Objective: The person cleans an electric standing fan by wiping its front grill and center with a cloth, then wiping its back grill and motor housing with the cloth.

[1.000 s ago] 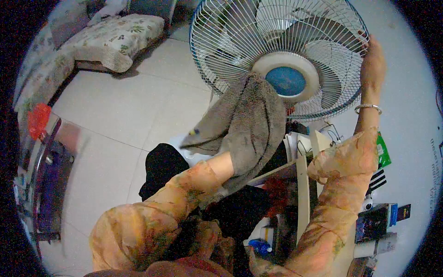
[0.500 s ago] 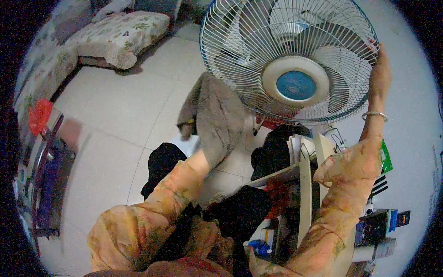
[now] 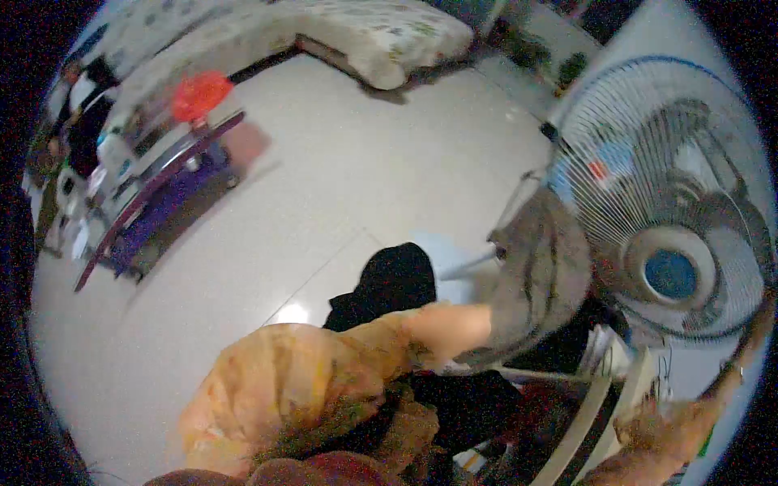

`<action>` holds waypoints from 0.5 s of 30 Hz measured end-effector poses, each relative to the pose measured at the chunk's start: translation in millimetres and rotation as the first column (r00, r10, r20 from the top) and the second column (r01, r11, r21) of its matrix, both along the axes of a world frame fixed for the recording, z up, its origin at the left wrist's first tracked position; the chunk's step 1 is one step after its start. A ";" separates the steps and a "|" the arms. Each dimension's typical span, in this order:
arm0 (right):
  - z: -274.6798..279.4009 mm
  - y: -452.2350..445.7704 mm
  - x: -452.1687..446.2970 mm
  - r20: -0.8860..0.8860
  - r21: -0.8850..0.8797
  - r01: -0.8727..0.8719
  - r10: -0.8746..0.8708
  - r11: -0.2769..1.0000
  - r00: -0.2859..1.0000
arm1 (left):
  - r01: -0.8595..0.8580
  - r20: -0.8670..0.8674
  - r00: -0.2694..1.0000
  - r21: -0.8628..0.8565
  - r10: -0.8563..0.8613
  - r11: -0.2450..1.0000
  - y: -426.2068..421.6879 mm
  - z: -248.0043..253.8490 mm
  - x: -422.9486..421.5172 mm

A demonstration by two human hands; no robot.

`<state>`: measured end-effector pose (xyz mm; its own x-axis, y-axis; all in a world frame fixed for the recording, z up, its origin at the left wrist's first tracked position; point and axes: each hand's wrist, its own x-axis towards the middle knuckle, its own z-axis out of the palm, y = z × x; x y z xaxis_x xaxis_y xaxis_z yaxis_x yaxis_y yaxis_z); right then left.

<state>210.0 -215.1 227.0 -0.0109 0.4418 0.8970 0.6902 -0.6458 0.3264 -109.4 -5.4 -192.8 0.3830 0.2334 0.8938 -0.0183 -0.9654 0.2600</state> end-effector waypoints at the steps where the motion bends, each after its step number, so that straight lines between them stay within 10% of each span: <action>1: -0.6 1.2 3.1 0.000 -0.001 -0.012 0.012 1.000 1.000 | -0.017 0.008 1.000 0.008 0.017 1.000 -1.5 0.0 -0.8; 15: -20.0 6.1 -27.8 -0.132 0.156 -0.204 0.225 0.967 0.965 | -0.248 0.239 0.950 0.190 0.200 0.950 -55.4 58.2 68.2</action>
